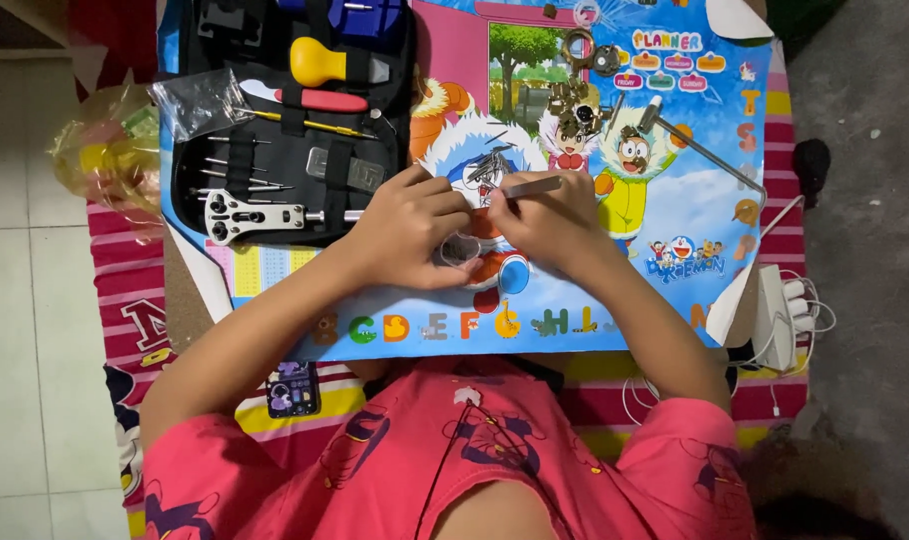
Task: Using precision tools to assemble or repair small watch components on a workspace.
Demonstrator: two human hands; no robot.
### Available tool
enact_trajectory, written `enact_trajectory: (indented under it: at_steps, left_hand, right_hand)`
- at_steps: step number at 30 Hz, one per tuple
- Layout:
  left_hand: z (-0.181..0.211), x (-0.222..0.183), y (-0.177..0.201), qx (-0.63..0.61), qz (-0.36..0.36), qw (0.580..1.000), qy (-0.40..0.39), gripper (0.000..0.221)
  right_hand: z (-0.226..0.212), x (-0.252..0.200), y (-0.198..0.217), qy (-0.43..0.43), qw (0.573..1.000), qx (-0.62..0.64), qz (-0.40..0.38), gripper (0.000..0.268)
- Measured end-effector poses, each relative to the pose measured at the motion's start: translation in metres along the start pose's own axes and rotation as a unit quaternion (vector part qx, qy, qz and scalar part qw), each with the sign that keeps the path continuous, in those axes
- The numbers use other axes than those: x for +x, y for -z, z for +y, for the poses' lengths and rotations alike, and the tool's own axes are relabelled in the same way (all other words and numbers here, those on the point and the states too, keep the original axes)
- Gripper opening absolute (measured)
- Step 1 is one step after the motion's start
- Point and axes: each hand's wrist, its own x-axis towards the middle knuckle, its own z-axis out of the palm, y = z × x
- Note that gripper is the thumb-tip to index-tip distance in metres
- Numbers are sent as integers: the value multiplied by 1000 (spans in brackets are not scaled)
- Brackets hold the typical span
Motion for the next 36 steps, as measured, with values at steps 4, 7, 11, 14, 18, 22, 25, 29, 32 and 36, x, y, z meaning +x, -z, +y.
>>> enact_trajectory:
  at_steps: [4,7,11,14,18,22,25,29,32,36]
  left_hand:
    - [1,0,0,-1,8,1000,2,46]
    - [1,0,2,3,8,1000,3,48]
    - [3,-1,2,8,1,1000,-1,49]
    - [-1,-1,-1,8,-8,1000,-9,51]
    - [0,-3,-1,-10,-34,999,3,55]
    - [0,-2,0,-9,-33,999,-2,55]
    - [1,-1,1,-3,-28,1000,-4,53]
    - [-1,-3,-1,-6,-37,999,-3,53]
    - [0,-2,0,-3,-40,999,-1,52]
    - [1,-2,-1,-3,-39,999,3,51]
  right_hand:
    - [0,1,-2,36,999,-3,22,38]
    - [-3,5,2,64,998,-5,18,33]
    - [-4,1,7,76,997,0,13,28]
    - [-6,1,18,63,998,23,-9,27]
    - [-5,-3,17,27,996,78,-39,30]
    - [3,-11,10,12,995,95,-34,33]
    - [8,-13,7,36,996,78,5,33]
    - [7,-15,16,75,993,78,50,39]
    - [22,-21,8,88,989,94,75,41]
    - [27,-30,5,84,975,184,87,40]
